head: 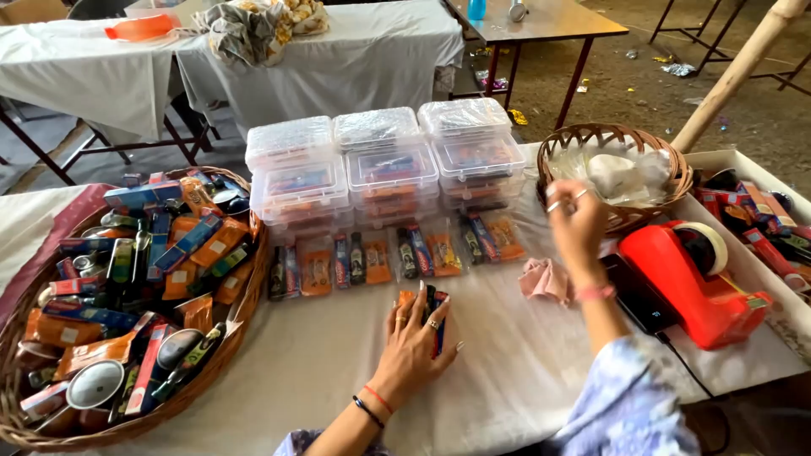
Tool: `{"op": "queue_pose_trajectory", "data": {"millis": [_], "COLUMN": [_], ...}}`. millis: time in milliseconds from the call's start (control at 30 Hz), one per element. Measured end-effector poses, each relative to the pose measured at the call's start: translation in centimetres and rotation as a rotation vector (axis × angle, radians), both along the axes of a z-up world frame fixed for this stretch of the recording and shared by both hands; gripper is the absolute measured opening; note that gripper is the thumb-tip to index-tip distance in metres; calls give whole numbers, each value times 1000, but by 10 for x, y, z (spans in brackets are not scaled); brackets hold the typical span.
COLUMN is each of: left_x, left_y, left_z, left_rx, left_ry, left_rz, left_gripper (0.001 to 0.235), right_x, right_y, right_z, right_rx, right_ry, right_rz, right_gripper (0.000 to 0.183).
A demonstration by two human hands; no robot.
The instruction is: The person packs toiletry items into small plastic bags at a table. They pick toothpaste tubes, toothbrushes and small packets from a basket, place them into a plastic bag, then set the filled bags on top of plastic storage boxes and arrange them.
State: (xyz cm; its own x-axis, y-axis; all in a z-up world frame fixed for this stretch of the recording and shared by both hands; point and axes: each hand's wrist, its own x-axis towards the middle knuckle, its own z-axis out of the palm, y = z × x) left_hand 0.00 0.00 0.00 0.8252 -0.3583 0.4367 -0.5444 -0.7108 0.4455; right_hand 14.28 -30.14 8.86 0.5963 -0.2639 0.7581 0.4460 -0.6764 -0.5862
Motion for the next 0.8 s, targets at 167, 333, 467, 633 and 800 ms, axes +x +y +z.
{"op": "queue_pose_trajectory", "data": {"millis": [167,333,467,633,800], "left_x": [0,0,4,22,29], "left_y": [0,0,-3,-4,-4], "left_z": [5,11,6,-34,-43], "left_rx": [-15,-29,-42,21,98], "left_ry": [37,54,55,40,191], "left_rz": [9,-13,-3,28,60], "left_gripper": [77,78,75,81,96], "right_x": [92,127,119,144,182], "right_y": [-101,-179,-231,-297,-328], "right_z": [-12,-22,-20,-40,-62], "right_rx": [-45,40,-98,-537,-485], "right_ry": [-138,-49,77,238,409], "right_rz": [-87,-293,-463,-607,-488], "right_gripper": [14,18,15,2,47]}}
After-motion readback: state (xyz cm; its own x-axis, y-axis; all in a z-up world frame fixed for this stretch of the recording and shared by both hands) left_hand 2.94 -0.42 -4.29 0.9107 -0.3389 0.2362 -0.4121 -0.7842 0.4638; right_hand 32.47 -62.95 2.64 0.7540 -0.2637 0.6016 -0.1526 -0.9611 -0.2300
